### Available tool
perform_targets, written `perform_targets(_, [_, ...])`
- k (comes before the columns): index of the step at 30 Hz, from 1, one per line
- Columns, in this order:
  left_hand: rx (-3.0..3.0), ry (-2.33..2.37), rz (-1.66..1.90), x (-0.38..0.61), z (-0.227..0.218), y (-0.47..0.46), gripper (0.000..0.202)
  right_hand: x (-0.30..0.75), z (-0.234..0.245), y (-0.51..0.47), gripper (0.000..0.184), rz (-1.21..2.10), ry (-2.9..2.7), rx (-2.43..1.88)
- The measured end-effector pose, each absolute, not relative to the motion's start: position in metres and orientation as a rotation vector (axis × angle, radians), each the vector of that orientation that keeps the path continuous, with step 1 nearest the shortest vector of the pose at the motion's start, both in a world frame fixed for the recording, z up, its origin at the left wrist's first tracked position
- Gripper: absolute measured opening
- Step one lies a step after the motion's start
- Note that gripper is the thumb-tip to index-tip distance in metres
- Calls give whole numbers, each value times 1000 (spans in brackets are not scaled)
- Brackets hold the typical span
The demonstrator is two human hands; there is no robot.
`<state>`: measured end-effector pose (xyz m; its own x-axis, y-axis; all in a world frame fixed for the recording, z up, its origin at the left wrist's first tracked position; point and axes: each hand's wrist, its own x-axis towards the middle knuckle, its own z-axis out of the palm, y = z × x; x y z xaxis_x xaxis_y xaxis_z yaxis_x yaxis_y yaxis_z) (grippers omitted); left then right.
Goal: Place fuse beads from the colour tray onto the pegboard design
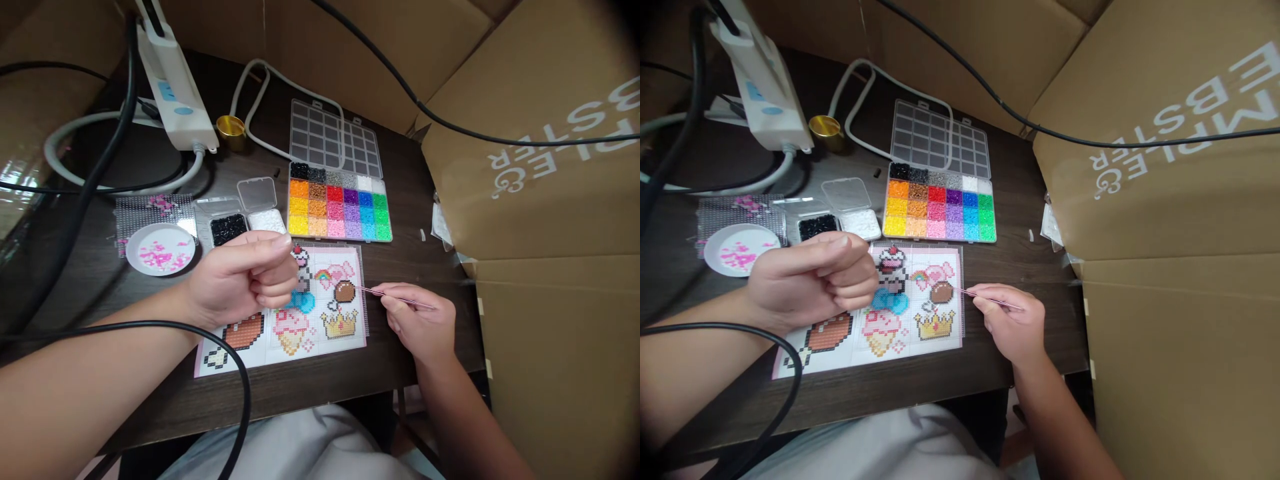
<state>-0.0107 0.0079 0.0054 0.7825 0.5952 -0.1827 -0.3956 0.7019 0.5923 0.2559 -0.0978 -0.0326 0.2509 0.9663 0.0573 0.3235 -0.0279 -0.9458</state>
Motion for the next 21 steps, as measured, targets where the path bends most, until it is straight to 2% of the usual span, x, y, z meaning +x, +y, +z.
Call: perform_targets(21, [592, 430, 564, -10, 6, 11, 55, 255, -31, -98, 6, 807, -1226, -1540])
